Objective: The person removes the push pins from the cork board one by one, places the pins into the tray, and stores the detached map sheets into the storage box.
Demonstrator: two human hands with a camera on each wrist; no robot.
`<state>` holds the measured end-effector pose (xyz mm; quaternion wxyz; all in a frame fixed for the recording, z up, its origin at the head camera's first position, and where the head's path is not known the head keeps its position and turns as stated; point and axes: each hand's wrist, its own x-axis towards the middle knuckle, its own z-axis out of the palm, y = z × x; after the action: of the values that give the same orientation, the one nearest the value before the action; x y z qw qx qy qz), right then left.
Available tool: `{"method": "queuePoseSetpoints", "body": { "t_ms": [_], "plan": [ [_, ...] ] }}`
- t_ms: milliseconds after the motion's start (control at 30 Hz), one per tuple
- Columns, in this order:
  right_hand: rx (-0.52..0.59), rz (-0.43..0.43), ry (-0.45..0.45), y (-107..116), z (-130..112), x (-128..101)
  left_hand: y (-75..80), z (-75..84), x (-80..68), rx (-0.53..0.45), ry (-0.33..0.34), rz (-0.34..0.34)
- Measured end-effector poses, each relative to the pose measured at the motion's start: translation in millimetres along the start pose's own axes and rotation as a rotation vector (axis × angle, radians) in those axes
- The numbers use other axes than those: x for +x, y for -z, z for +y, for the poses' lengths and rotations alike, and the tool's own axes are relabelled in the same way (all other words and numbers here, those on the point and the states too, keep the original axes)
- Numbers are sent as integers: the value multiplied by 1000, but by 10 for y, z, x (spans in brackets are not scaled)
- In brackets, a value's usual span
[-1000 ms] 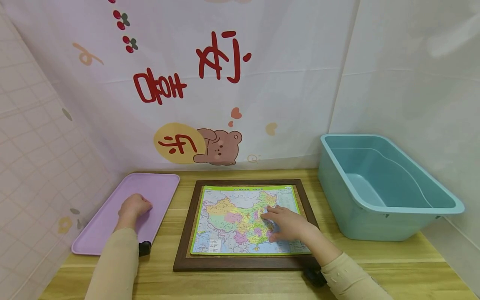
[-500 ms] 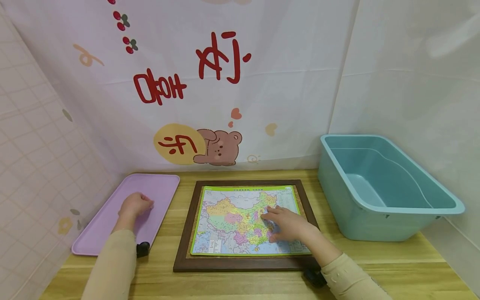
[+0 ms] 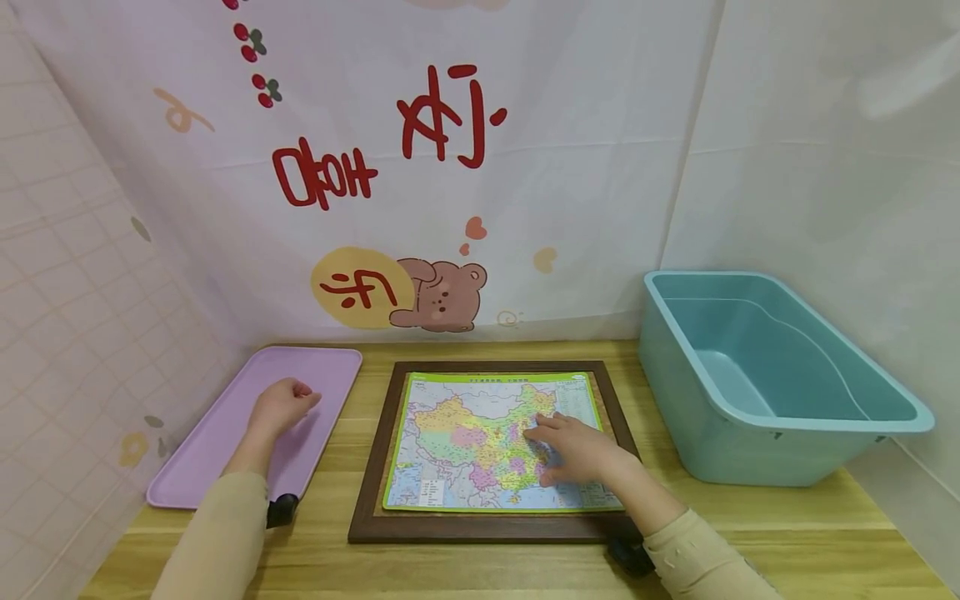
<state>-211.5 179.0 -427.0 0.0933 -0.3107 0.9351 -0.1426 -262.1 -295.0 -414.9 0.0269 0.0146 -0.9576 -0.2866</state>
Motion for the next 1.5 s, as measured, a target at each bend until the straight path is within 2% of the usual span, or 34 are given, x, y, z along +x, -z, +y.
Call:
{"method": "queuePoseSetpoints", "body": {
  "t_ms": [300,600,833,1300,1500],
  "plan": [
    [23,-3,-4,25,-18,-23,-47,163,-87,-1,-79,36],
    [23,5,5,10,2,-16,-116,250,-181,-18,-123,17],
    [23,13,14,-13,32,-4,-165,315,-255,-20,-174,29],
    [34,20,27,-24,66,-14,-268,440,-408,-49,-191,9],
    [50,27,53,0,93,-35,-280,485,-455,-51,-171,-29]
  ]
}}
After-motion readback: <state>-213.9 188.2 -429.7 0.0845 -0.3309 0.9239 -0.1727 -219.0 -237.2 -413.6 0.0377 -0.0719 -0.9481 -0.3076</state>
